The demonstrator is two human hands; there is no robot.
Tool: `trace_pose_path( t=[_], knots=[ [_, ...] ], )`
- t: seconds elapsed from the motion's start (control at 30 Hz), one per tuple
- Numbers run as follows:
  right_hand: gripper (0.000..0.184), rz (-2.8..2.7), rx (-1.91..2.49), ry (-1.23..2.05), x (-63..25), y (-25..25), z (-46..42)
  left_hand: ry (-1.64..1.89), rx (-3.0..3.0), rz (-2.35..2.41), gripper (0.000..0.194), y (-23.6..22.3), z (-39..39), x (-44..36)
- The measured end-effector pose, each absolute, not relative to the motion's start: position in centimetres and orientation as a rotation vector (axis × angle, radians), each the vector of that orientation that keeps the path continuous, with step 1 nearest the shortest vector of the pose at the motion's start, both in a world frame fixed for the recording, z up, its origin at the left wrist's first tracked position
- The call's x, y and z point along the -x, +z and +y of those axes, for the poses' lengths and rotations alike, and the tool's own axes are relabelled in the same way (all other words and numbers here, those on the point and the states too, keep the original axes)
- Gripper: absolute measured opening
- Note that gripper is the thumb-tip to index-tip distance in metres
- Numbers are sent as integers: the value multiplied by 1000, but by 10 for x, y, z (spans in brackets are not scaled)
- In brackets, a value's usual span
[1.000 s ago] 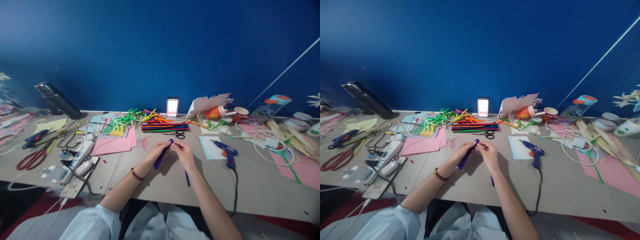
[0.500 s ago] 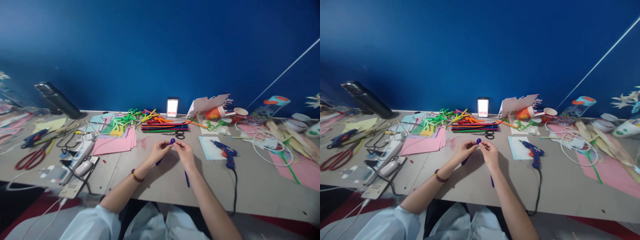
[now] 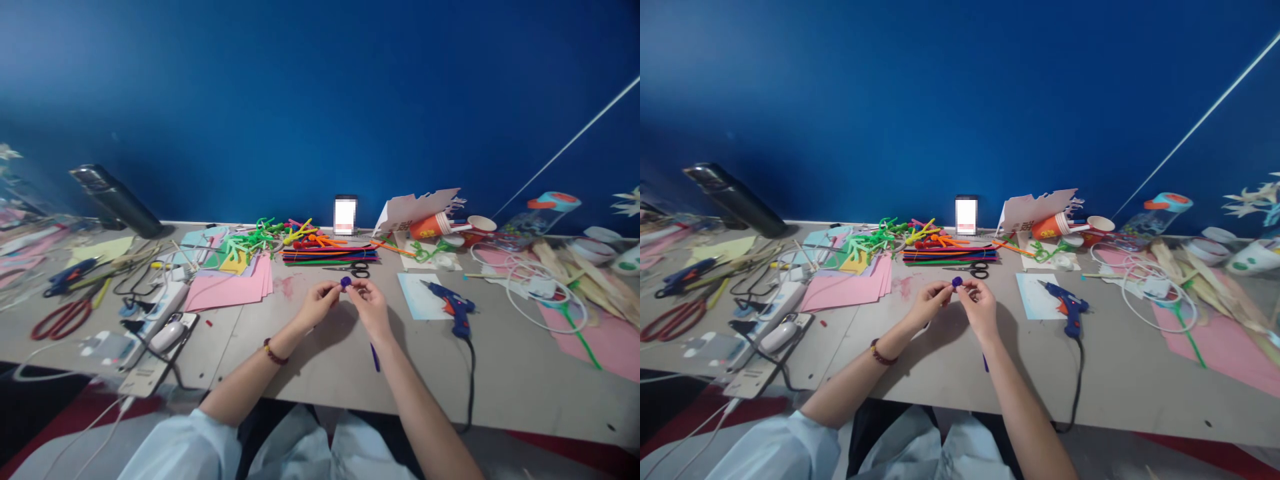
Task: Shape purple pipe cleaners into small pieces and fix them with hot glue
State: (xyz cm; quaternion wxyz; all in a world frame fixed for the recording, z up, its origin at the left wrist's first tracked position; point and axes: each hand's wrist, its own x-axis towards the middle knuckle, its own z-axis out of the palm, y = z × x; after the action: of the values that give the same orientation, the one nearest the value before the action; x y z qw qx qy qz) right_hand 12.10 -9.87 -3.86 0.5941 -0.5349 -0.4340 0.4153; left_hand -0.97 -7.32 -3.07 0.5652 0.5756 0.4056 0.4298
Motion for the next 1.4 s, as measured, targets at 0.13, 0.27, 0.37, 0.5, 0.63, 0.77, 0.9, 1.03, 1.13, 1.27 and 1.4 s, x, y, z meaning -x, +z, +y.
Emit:
trace_pose_path(
  t=[0.13,0.27,0.37,0.5,0.63,0.77,0.9,1.03,1.13,1.27,1.4],
  knots=[
    [24,-1026,1196,967,-120,-37,-100,979,-1307,934,40,-23,-74,11],
    [25,-1011,1203,929,-120,-36,-101,964,-1281,893,38,-17,-73,14],
    [26,-1002,1239,891,-119,-34,-102,942,-1224,830,37,-17,-70,17],
    [26,-1012,1233,930,-119,-30,-103,885,-1157,749,33,-23,-67,20],
    [19,-1082,1184,846,-119,-29,-103,852,-1113,706,30,-26,-67,21],
    [17,-1099,1150,891,-119,-29,-104,873,-1130,704,31,-23,-69,20],
    [17,-1100,1151,895,-118,-29,-104,904,-1155,735,31,-25,-70,19],
    [16,-1111,1146,901,-118,-30,-104,945,-1164,752,29,-29,-69,21],
    [15,-1101,1144,903,-119,-31,-104,954,-1181,732,28,-28,-69,21],
    [14,-1103,1156,899,-120,-31,-104,957,-1246,777,32,-23,-72,20],
    [15,-1099,1166,883,-118,-31,-103,973,-1325,919,37,-20,-75,17]
  ],
)
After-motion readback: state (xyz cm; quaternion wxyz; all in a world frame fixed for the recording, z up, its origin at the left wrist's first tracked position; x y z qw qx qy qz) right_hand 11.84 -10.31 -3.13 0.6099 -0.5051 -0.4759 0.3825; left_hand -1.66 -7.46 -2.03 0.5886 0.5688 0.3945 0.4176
